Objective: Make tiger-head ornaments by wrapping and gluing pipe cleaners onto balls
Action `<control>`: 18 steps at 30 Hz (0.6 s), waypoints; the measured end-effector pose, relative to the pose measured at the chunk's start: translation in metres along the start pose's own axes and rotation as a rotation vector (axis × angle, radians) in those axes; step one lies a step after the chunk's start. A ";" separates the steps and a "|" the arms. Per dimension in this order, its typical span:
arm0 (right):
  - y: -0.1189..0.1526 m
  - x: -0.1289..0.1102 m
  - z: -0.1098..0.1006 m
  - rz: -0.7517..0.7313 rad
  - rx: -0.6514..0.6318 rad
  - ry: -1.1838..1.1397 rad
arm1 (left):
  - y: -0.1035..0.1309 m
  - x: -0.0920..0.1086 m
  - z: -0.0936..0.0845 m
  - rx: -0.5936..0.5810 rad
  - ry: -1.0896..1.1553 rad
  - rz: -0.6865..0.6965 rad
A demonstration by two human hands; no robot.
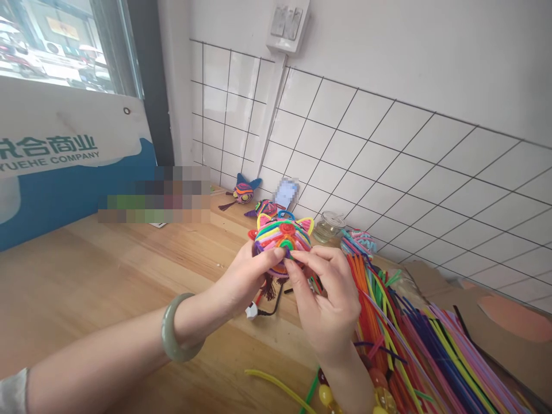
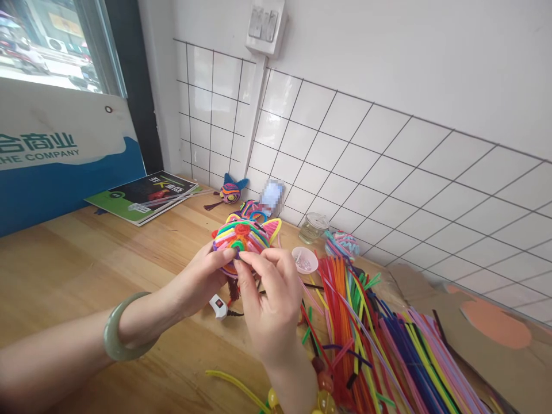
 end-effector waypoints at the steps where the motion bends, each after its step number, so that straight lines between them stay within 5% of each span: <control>1: 0.000 -0.001 0.000 -0.030 0.008 0.011 | 0.000 0.000 0.000 -0.003 0.002 0.002; 18: 0.002 0.000 0.000 -0.068 0.022 -0.020 | -0.003 -0.002 -0.003 0.037 -0.010 0.012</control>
Point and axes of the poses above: each hand's wrist, its own y-axis away from the middle knuckle, its own z-axis out of the palm, x = y × z, the point moved 4 cm from there along -y, towards the middle knuckle, and after that the axes turned 15 degrees about x, right-handed, at the moved point
